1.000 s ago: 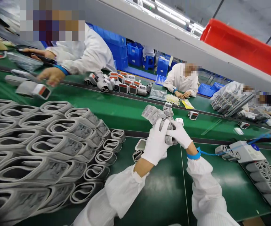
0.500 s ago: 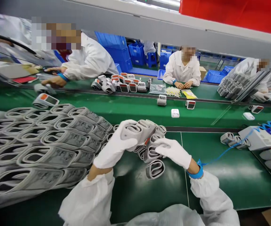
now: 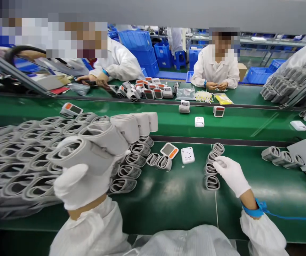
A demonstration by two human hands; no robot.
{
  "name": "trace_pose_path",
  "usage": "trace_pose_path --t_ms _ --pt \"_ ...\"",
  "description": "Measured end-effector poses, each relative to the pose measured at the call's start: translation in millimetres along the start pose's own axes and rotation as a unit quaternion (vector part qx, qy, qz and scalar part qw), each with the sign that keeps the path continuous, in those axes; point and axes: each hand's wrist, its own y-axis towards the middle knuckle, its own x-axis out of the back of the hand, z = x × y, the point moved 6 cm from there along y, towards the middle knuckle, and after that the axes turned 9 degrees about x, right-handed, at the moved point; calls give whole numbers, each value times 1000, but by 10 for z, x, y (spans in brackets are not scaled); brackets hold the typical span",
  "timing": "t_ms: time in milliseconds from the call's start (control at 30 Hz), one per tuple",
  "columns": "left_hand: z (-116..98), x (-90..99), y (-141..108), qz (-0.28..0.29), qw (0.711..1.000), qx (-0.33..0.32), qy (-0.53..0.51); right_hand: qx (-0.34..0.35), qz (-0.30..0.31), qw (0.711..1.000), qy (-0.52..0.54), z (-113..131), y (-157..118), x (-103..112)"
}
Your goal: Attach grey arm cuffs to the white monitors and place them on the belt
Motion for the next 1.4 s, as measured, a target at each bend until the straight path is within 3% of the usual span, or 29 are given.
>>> trace_pose_path --t_ms 100,200,267,333,433,500,600,700,767,900,967,1133,1267,1367,1400 --pt "72 141 -133 -64 998 -12 -7 48 -14 992 -117 151 95 168" --pt "241 225 -229 -91 990 -23 -101 123 -25 984 -124 670 302 95" --pt "366 259 -262 -97 983 -19 -157 172 50 984 -25 1089 515 -215" --pt "448 292 -289 -104 973 -26 -203 189 176 961 100 1454 745 -679" --pt "483 318 -347 -100 964 -50 -242 215 361 865 272 1864 991 -1353" --pt "481 289 -410 -70 965 -57 -247 214 402 819 348 1986 1116 -1615" --pt "450 155 -557 -6 977 -79 -199 183 403 796 413 1997 1194 -1765" --pt "365 -36 -738 14 983 -167 -71 124 429 769 458 1937 1066 -1759" --pt "299 -238 -862 48 965 -254 51 71 431 758 484 1883 927 -1699" --pt "357 -722 -1056 143 861 -382 304 -47 403 791 458 1750 648 -1482" --pt "461 -898 -1079 153 828 -394 368 -42 411 810 416 1750 520 -1327" --pt "697 -1118 -1021 126 829 -339 426 48 435 839 325 1764 223 -1055" --pt "608 -1048 -1066 269 848 -269 369 40 400 856 326 1616 91 -949" --pt "365 -751 -1075 377 875 -160 257 14 415 844 340 1485 14 -821" --pt "294 -625 -1041 384 895 -111 199 8 432 833 345 1462 -18 -771"
